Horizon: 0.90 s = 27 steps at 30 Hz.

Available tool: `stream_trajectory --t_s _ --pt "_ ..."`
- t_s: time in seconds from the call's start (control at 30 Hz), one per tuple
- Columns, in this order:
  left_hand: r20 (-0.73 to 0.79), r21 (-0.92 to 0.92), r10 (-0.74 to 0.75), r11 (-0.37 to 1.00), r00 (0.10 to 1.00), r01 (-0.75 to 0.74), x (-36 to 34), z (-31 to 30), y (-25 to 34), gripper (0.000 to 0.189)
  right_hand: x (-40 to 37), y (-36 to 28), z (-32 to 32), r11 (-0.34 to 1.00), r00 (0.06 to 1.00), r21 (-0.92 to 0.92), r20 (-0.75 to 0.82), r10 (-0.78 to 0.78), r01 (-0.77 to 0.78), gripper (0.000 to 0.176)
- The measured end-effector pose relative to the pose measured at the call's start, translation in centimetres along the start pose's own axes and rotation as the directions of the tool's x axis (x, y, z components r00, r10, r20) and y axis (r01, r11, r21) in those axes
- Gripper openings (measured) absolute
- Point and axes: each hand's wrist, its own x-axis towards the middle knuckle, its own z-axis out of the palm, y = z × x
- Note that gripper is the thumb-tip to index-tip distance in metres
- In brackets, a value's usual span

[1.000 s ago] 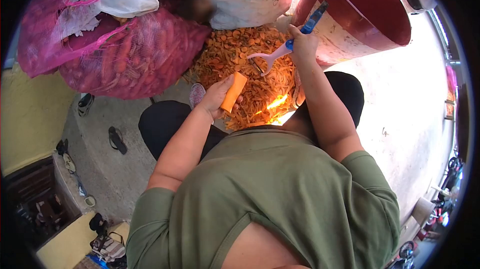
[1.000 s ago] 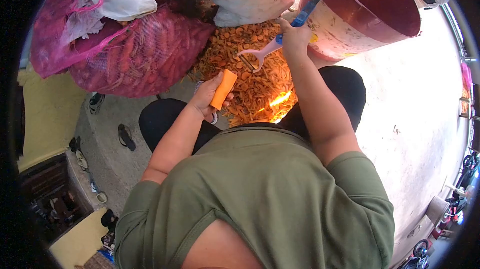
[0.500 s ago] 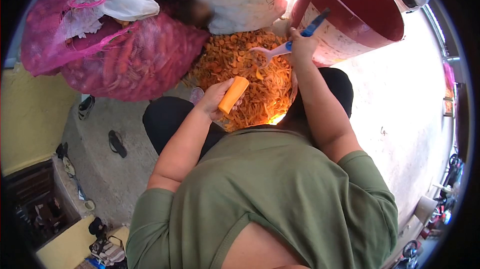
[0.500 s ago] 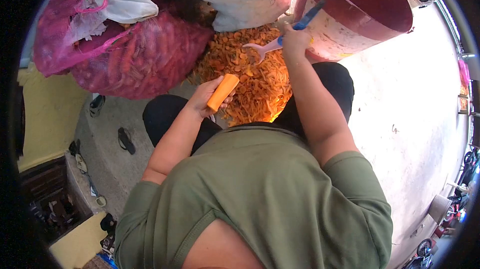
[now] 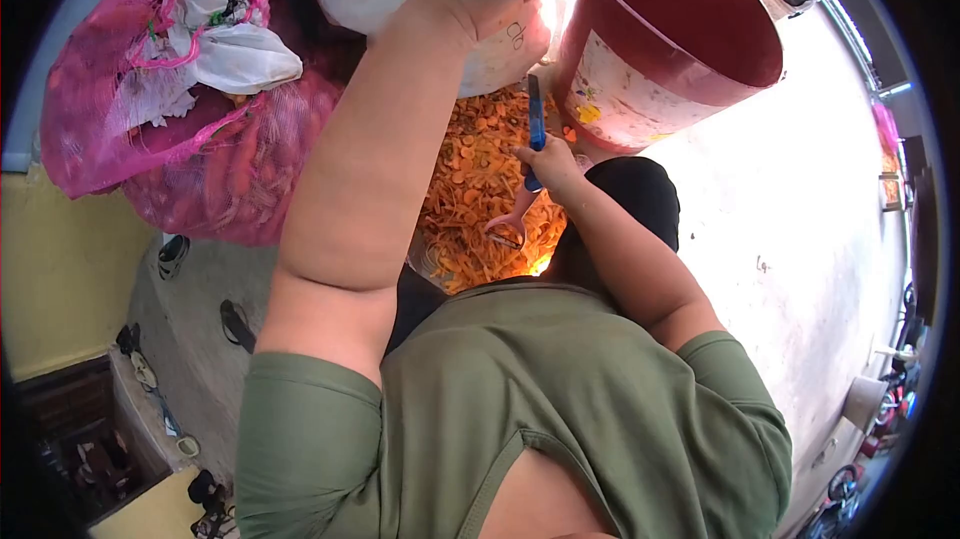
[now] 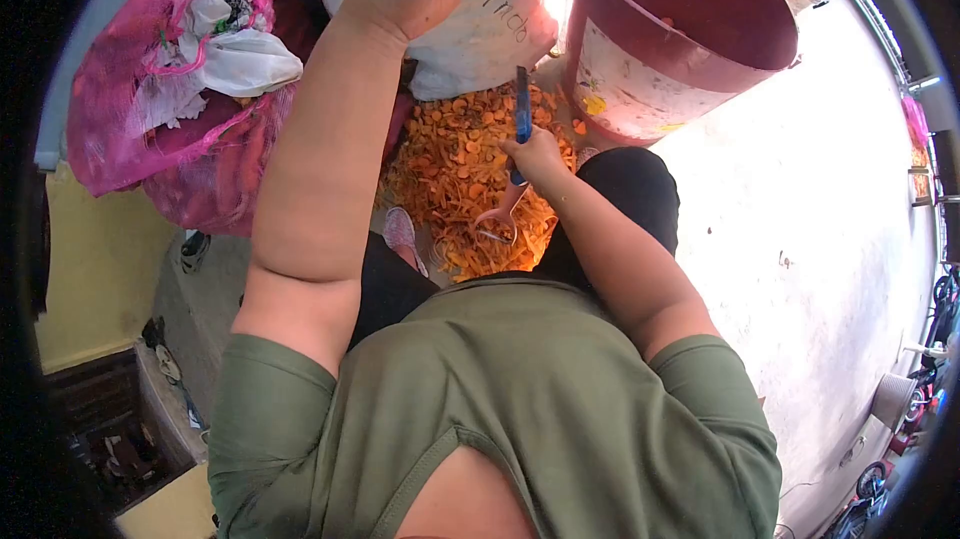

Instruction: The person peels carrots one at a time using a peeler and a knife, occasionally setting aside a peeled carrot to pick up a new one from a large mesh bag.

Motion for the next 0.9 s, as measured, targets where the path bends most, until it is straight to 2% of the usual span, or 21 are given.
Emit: stream_trajectory --t_s 0.07,0.1,0.13,0.2,0.27,0.3,0.33,0.37,0.43,0.53,0.57,0.6,0.63,0.73,0.77,0.83,0.9 --pt "0.007 0.312 0.073 0.948 0.997 -0.071 -0.6 -1.1 -1.2 0.026 0.6 0.2 -0.1 0.996 1.000 -0.088 -0.006 -0.012 0.011 0.021" --pt "0.050 0.498 -0.103 0.865 0.993 0.065 -1.6 -2.3 -1.3 0.025 0.8 0.1 -0.1 0.991 1.000 -0.132 -0.006 -0.020 0.019 0.023" --pt "0.054 0.667 -0.282 0.724 0.958 0.175 -3.0 -4.2 -1.3 0.025 1.1 0.1 -0.1 0.980 0.999 -0.193 -0.011 -0.045 0.042 0.024" --pt "0.008 0.818 -0.526 0.493 0.851 0.297 -6.2 -9.9 -2.2 0.032 1.6 0.3 0.0 0.946 0.996 -0.312 -0.013 -0.094 0.085 0.026" --pt "-0.247 0.950 -0.652 -0.017 0.717 0.312 -9.3 -15.3 -1.0 0.041 1.8 0.4 0.4 0.905 0.996 -0.417 0.020 -0.085 0.085 0.026" --pt "-0.412 0.900 -0.496 -0.351 0.764 0.258 -11.8 -18.6 -1.0 0.039 1.9 0.4 0.6 0.879 0.996 -0.468 0.034 -0.078 0.085 0.026" --pt "-0.540 0.824 -0.484 -0.472 0.689 0.314 -13.8 -22.4 -0.3 0.039 1.9 0.3 1.0 0.860 0.995 -0.500 0.063 -0.082 0.103 0.025" --pt "-0.768 0.631 -0.359 -0.563 0.531 0.533 -15.1 -24.9 0.5 0.040 1.9 0.2 1.4 0.839 0.992 -0.530 0.091 -0.086 0.122 0.025" --pt "-0.894 0.403 -0.032 -0.497 0.447 0.769 -17.0 -27.0 2.0 0.042 2.2 0.4 2.2 0.806 0.988 -0.573 0.126 -0.093 0.149 0.024" --pt "-0.882 0.392 0.158 -0.280 0.445 0.876 -20.7 -38.5 -1.3 0.034 2.6 0.5 3.3 0.779 0.985 -0.606 0.146 -0.089 0.160 0.023" --pt "-0.932 0.346 0.146 0.078 0.333 0.935 -20.5 -38.4 -1.7 0.029 2.4 -0.1 3.6 0.776 0.985 -0.611 0.157 -0.074 0.156 0.023" --pt "-0.969 0.246 0.091 0.425 0.230 0.871 -20.2 -37.9 -2.2 0.023 2.4 -0.5 3.8 0.773 0.984 -0.616 0.167 -0.060 0.152 0.023" --pt "-0.989 0.103 0.000 0.712 0.147 0.695 -20.0 -37.6 -2.6 0.020 2.4 -0.7 4.0 0.769 0.982 -0.617 0.175 -0.073 0.167 0.022" --pt "-0.967 0.166 -0.001 0.754 0.254 0.636 -20.1 -39.7 -5.0 0.012 2.3 -0.9 4.4 0.768 0.977 -0.612 0.192 -0.087 0.189 0.022" --pt "-0.977 0.133 -0.002 0.779 0.215 0.612 -20.4 -40.4 -5.1 0.012 2.3 -1.0 4.6 0.775 0.978 -0.605 0.194 -0.077 0.181 0.022" --pt "-0.991 0.071 -0.007 0.827 0.137 0.558 -19.0 -36.2 -3.0 0.014 2.6 -0.8 4.8 0.786 0.977 -0.591 0.198 -0.075 0.180 0.021" --pt "-0.994 0.010 -0.038 0.894 0.099 0.447 -19.3 -34.0 -1.7 0.017 3.0 0.1 4.8 0.794 0.976 -0.578 0.200 -0.084 0.187 0.021"
